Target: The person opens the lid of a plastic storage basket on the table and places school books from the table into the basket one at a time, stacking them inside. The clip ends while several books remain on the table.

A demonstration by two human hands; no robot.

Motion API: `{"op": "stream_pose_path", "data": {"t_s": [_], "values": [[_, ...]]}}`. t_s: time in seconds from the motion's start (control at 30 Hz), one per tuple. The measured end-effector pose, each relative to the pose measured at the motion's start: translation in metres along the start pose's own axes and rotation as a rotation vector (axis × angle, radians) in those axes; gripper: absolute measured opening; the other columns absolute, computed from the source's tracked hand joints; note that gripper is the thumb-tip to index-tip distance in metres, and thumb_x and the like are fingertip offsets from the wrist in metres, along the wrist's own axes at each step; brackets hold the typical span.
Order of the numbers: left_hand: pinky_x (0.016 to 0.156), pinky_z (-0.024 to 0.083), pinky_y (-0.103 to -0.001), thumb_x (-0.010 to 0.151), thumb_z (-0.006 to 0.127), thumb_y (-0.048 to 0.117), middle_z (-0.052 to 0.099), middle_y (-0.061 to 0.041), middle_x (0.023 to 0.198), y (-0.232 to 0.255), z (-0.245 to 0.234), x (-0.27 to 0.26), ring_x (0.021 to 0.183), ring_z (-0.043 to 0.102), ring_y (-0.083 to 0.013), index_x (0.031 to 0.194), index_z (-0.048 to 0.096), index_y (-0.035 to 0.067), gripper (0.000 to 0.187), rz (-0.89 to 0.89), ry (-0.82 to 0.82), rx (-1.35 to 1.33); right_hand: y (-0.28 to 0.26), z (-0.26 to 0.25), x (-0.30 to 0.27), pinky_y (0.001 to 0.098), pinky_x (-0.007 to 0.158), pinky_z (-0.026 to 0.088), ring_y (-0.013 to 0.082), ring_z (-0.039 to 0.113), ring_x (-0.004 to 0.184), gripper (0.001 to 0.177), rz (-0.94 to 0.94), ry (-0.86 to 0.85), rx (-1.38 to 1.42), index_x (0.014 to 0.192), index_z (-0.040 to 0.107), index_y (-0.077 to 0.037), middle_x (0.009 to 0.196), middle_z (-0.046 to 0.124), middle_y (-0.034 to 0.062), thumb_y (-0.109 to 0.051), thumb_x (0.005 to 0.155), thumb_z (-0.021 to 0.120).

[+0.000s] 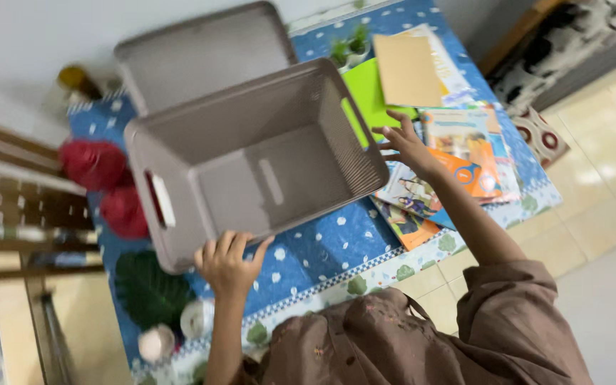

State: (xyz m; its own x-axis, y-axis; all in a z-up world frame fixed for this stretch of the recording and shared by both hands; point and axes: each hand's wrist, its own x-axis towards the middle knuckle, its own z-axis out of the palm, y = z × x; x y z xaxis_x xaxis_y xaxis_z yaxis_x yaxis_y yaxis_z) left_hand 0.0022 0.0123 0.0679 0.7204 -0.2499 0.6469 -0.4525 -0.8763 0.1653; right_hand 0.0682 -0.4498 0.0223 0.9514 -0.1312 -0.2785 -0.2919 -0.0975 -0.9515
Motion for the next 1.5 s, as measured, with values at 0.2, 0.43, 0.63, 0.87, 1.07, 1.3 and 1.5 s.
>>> {"op": "stream_pose_path", "data": {"t_s": [0.2, 0.43, 0.63, 0.87, 1.07, 1.3, 1.5], "values": [[0.095, 0.038, -0.042, 0.081, 0.084, 0.04, 0.066, 0.008, 0.1, 0.009, 0.001, -0.005, 0.098, 0.06, -0.0256, 0.095, 0.071, 0.025, 0.024, 0.022, 0.038, -0.118, 0.101, -0.067, -0.019, 0.0556, 0.108, 0.046, 0.0402, 0.052, 0.136, 0.069, -0.06, 0.206, -0.806, 0.147, 0.045, -0.014, 0.144, 0.056, 0.0209, -0.049, 0.092, 0.069], [0.083, 0.049, -0.033, 0.092, 0.081, 0.024, 0.065, 0.006, 0.099, 0.085, 0.063, -0.055, 0.094, 0.061, -0.0153, 0.101, 0.067, 0.022, 0.017, 0.32, -0.022, -0.693, 0.163, -0.129, -0.007, 0.075, 0.107, 0.025, 0.0549, 0.033, 0.139, 0.109, 0.066, 0.267, -1.253, 0.154, 0.037, -0.012, 0.159, 0.032, 0.0232, -0.06, 0.069, 0.084], [0.072, 0.057, -0.037, 0.086, 0.076, 0.043, 0.059, -0.012, 0.13, 0.196, 0.212, -0.108, 0.092, 0.068, -0.0241, 0.147, 0.038, 0.01, 0.079, -0.469, -0.837, -1.16, 0.129, -0.133, -0.011, 0.0664, 0.096, 0.049, 0.0463, 0.051, 0.134, 0.088, 0.112, 0.133, -1.272, 0.146, 0.048, -0.018, 0.15, 0.047, 0.0177, -0.062, 0.076, 0.077], [0.051, 0.053, -0.036, 0.082, 0.069, 0.062, 0.065, -0.018, 0.11, 0.244, 0.334, -0.154, 0.082, 0.07, -0.0265, 0.146, 0.03, 0.008, 0.093, -0.984, -1.126, -1.135, 0.112, -0.142, -0.012, 0.0552, 0.081, 0.054, 0.0421, 0.068, 0.107, 0.087, 0.08, -0.011, -1.151, 0.137, 0.046, -0.014, 0.126, 0.065, 0.0199, -0.06, 0.073, 0.081], [0.075, 0.057, -0.037, 0.085, 0.081, 0.051, 0.072, -0.021, 0.108, 0.259, 0.334, -0.161, 0.09, 0.072, -0.0285, 0.139, 0.045, -0.004, 0.085, -0.735, -0.781, -1.081, 0.128, -0.145, -0.025, 0.0472, 0.079, 0.055, 0.0367, 0.068, 0.099, 0.069, -0.066, -0.107, -0.755, 0.126, 0.052, -0.003, 0.114, 0.07, 0.0221, -0.045, 0.08, 0.082], [0.109, 0.04, -0.053, 0.093, 0.076, 0.053, 0.044, -0.031, 0.147, 0.261, 0.291, -0.122, 0.135, 0.044, -0.0424, 0.157, 0.032, -0.002, 0.094, -0.46, -0.853, -0.898, 0.102, -0.14, -0.071, 0.0326, 0.077, 0.048, 0.0147, 0.057, 0.086, 0.03, -0.172, -0.157, -0.405, 0.105, 0.065, -0.001, 0.092, 0.063, 0.0079, -0.027, 0.093, 0.075], [0.115, 0.038, -0.047, 0.095, 0.06, 0.067, 0.029, -0.025, 0.156, 0.267, 0.224, -0.045, 0.147, 0.034, -0.0351, 0.161, -0.002, 0.003, 0.111, -0.589, -1.317, -1.303, 0.078, -0.16, -0.114, 0.028, 0.082, 0.046, 0.0101, 0.054, 0.093, 0.027, -0.352, 0.021, -0.091, 0.111, 0.06, -0.004, 0.098, 0.059, -0.0005, -0.019, 0.094, 0.075]]}}
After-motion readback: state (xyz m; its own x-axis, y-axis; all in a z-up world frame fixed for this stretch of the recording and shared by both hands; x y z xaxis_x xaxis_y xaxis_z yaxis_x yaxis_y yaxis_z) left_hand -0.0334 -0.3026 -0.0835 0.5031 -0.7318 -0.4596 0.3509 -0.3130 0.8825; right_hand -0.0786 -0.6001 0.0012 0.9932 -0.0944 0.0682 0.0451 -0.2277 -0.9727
